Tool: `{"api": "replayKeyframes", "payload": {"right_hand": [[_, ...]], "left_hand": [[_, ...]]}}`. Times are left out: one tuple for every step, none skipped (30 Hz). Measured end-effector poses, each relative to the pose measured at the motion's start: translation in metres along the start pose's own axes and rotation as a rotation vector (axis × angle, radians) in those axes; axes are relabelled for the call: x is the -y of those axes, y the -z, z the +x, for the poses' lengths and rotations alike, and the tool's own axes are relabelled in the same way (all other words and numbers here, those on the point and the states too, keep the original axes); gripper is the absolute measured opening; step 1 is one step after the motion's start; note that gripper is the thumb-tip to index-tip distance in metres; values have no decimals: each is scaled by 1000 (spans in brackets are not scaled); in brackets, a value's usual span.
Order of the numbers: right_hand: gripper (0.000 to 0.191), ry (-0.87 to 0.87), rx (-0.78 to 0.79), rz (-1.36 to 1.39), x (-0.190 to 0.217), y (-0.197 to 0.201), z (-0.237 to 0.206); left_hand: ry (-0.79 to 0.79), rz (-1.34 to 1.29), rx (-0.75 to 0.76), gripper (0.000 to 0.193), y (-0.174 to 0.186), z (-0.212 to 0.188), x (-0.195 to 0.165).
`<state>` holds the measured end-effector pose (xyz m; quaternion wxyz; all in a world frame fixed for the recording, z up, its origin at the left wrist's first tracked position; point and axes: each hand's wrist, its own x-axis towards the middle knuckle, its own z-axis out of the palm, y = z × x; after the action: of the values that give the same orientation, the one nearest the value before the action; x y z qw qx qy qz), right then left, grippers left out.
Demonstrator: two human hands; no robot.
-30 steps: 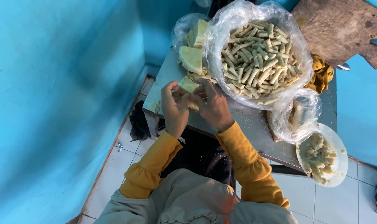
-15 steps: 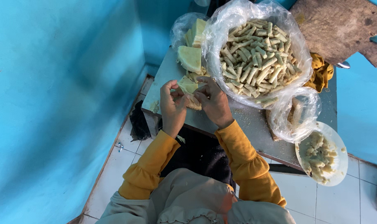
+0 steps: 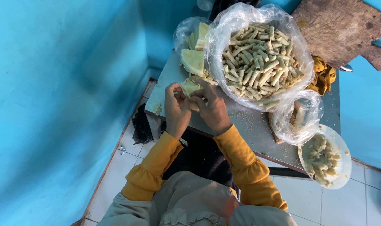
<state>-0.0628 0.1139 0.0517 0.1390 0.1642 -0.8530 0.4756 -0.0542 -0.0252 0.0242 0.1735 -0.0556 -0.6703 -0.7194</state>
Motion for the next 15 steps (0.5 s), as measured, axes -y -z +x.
{"api": "replayKeyframes", "payload": {"right_hand": [[51,7,-10,-71,1,-1,0],[50,-51,-22,18,1,-1,1],[49,-107,-34,105,1,0,3],[48,-162,-43,191,0,1,5],[50,-127,-3,173,-1,3,7],[52,-91,37,155,-1,5,8],[55,-57,77,137,-1,5,8],[56,-71,75,106,-1,6,8],[57,-85,72,76,0,6,8],[59,-99,70,48,2,5,7],[58,-101,61,5,4,4,7],[58,-100,51,-39,6,3,6],[58,-101,41,-85,9,3,7],[58,-99,46,-64,11,2,7],[59,-97,50,-43,13,2,7]], "left_hand": [[-24,20,-11,44,-1,-1,0],[-47,41,-23,46,-2,-1,-1],[-138,153,-29,43,-2,-2,-1],[-227,264,-37,40,-3,-3,0],[-316,374,-45,37,-3,-3,0],[-257,318,-54,31,-4,-1,1],[-195,262,-62,26,-3,0,2],[-131,205,-69,23,-3,1,3],[-120,218,-58,20,-2,3,4],[-109,233,-47,18,-2,5,6],[-100,249,-38,16,0,7,7],[-82,224,-39,18,0,8,8],[-62,198,-40,20,0,9,9],[-39,171,-39,21,0,10,10],[-19,160,-35,19,1,11,11]]}}
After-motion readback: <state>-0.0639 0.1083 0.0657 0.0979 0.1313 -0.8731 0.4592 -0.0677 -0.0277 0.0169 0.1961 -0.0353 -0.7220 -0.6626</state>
